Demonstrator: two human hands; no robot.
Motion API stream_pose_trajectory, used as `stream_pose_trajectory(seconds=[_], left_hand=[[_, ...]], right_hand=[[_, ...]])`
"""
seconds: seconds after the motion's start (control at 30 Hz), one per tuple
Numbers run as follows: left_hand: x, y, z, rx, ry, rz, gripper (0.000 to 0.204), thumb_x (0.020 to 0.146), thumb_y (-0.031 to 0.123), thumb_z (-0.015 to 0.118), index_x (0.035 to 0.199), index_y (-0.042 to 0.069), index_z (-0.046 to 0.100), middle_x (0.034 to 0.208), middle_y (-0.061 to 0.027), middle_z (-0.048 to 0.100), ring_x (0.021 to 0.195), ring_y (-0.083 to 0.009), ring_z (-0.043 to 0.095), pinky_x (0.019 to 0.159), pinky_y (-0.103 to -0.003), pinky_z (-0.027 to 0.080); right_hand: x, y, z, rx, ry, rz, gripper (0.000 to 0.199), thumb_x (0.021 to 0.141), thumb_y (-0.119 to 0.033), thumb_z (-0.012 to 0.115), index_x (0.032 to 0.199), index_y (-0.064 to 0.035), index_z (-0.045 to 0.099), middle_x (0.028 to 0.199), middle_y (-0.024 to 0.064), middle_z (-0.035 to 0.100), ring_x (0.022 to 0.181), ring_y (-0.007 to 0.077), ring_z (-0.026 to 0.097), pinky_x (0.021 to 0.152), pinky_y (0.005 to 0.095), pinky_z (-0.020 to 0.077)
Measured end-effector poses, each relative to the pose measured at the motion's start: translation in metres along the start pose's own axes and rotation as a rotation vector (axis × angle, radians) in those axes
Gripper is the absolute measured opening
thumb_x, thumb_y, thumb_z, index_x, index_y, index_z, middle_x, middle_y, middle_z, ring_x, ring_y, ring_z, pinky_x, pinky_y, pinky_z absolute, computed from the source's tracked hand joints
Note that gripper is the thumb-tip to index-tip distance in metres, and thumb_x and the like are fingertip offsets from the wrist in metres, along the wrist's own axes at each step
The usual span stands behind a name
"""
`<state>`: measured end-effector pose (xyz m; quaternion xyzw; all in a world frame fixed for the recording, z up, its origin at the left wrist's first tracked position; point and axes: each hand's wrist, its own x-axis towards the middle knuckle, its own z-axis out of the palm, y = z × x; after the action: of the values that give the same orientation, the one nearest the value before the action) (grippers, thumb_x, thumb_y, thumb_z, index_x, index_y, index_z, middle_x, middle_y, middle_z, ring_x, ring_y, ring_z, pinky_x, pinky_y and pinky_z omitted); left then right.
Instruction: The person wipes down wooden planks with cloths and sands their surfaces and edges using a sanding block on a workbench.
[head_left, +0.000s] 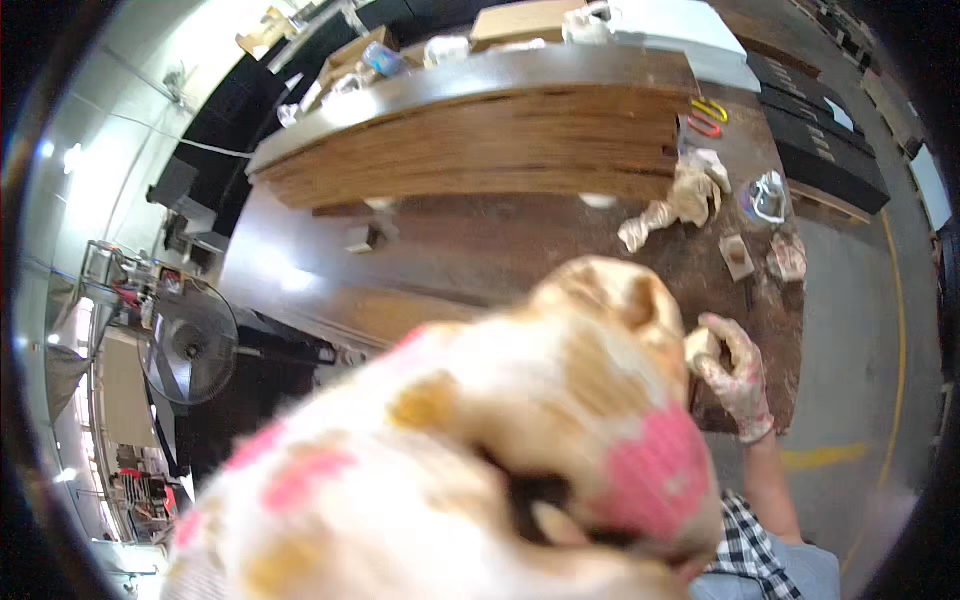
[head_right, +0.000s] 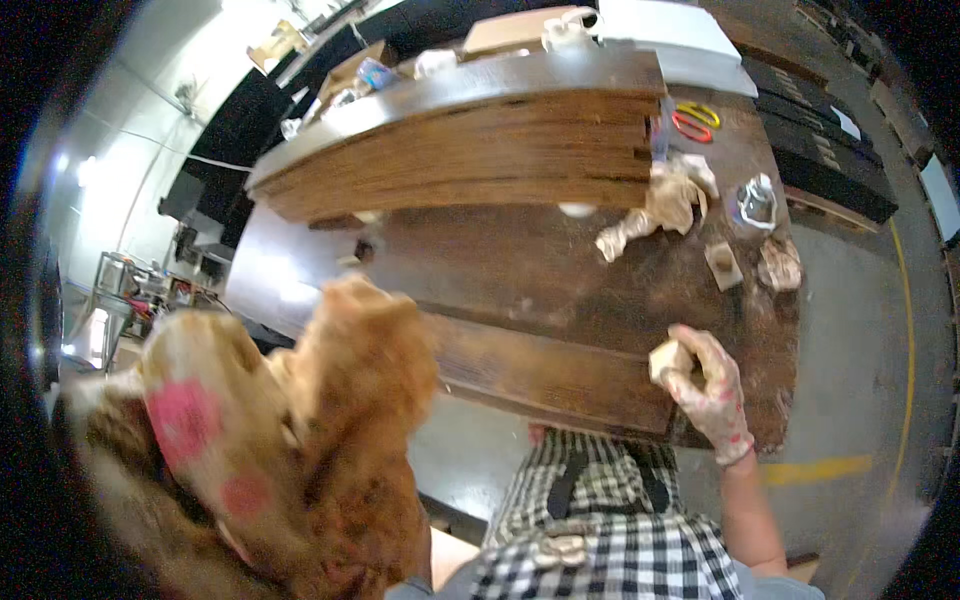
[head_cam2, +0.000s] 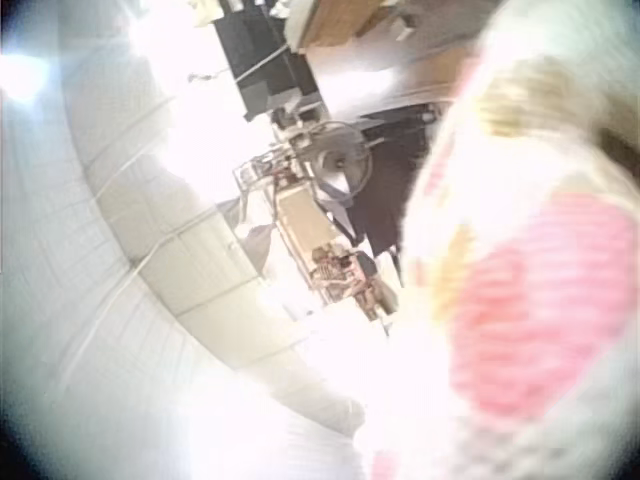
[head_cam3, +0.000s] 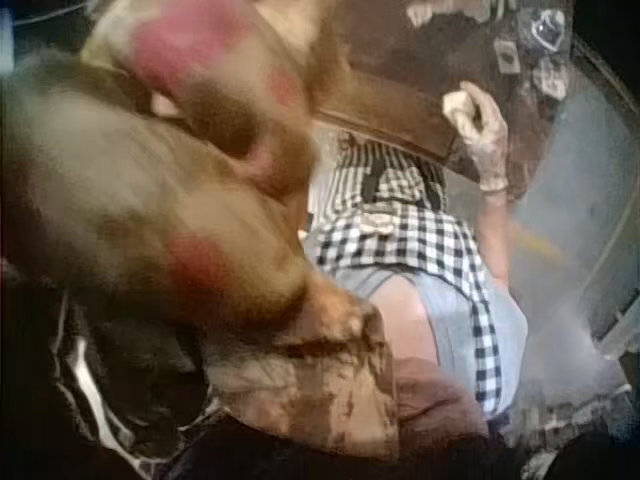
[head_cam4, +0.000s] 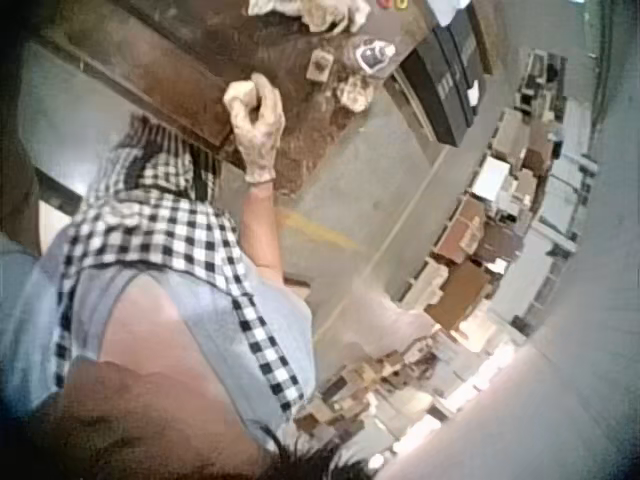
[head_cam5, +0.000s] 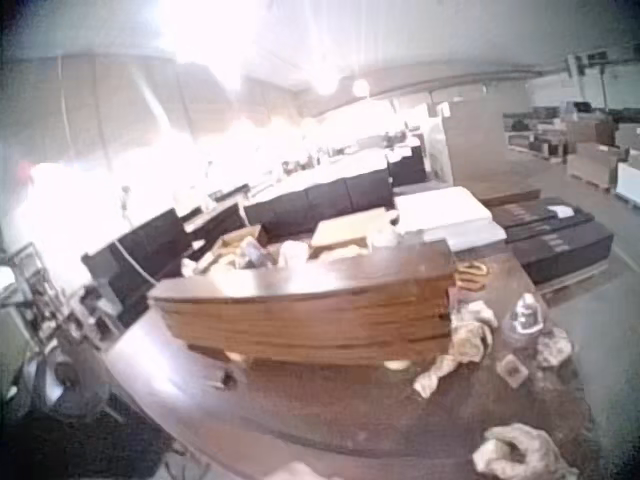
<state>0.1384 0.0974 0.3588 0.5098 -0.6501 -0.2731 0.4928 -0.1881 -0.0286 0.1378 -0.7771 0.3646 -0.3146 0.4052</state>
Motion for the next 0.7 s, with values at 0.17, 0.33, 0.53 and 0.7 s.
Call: stream_pose_trajectory(seconds=[0.17,0.33,0.53,0.7], left_hand=[[0.029,0.057,-0.038,0.132,-0.081,-0.111,0.031,0.087,0.021,0.060,0.113,0.006,0.055,0.118,-0.0135,0.058,0.106,-0.0232,0.054,0.092,-0.035,0.046],[0.051,0.116,-0.054,0.209,-0.134,-0.333,0.033,0.088,0.020,0.058,0.116,0.004,0.053,0.120,-0.0145,0.056,0.109,-0.0236,0.053,0.095,-0.035,0.044],[0.062,0.130,-0.051,0.118,-0.245,-0.554,0.035,0.089,0.019,0.057,0.119,0.002,0.051,0.123,-0.0158,0.055,0.113,-0.0240,0.051,0.098,-0.035,0.042],[0.058,0.135,-0.041,0.082,-0.219,-0.746,0.037,0.090,0.019,0.055,0.122,0.001,0.050,0.125,-0.0169,0.053,0.116,-0.0244,0.050,0.101,-0.035,0.041]], right_hand=[[-0.001,0.013,-0.012,-0.108,-0.003,0.024,0.046,0.073,-0.016,0.067,0.116,-0.0007,0.060,0.105,0.0118,0.062,0.096,0.0227,0.061,0.086,0.0349,0.0490],[0.008,0.006,-0.016,-0.012,-0.003,0.105,0.045,0.073,-0.015,0.065,0.114,0.0002,0.060,0.104,0.0126,0.063,0.094,0.0254,0.061,0.086,0.0354,0.0493],[-0.017,0.000,-0.013,-0.093,0.007,0.024,0.047,0.074,-0.022,0.069,0.114,0.0010,0.060,0.103,0.0122,0.063,0.093,0.0250,0.062,0.084,0.0355,0.0490],[-0.003,0.015,0.008,0.333,0.035,0.200,0.046,0.074,-0.019,0.064,0.116,-0.0004,0.058,0.103,0.0094,0.060,0.096,0.0210,0.059,0.087,0.0345,0.0473]])
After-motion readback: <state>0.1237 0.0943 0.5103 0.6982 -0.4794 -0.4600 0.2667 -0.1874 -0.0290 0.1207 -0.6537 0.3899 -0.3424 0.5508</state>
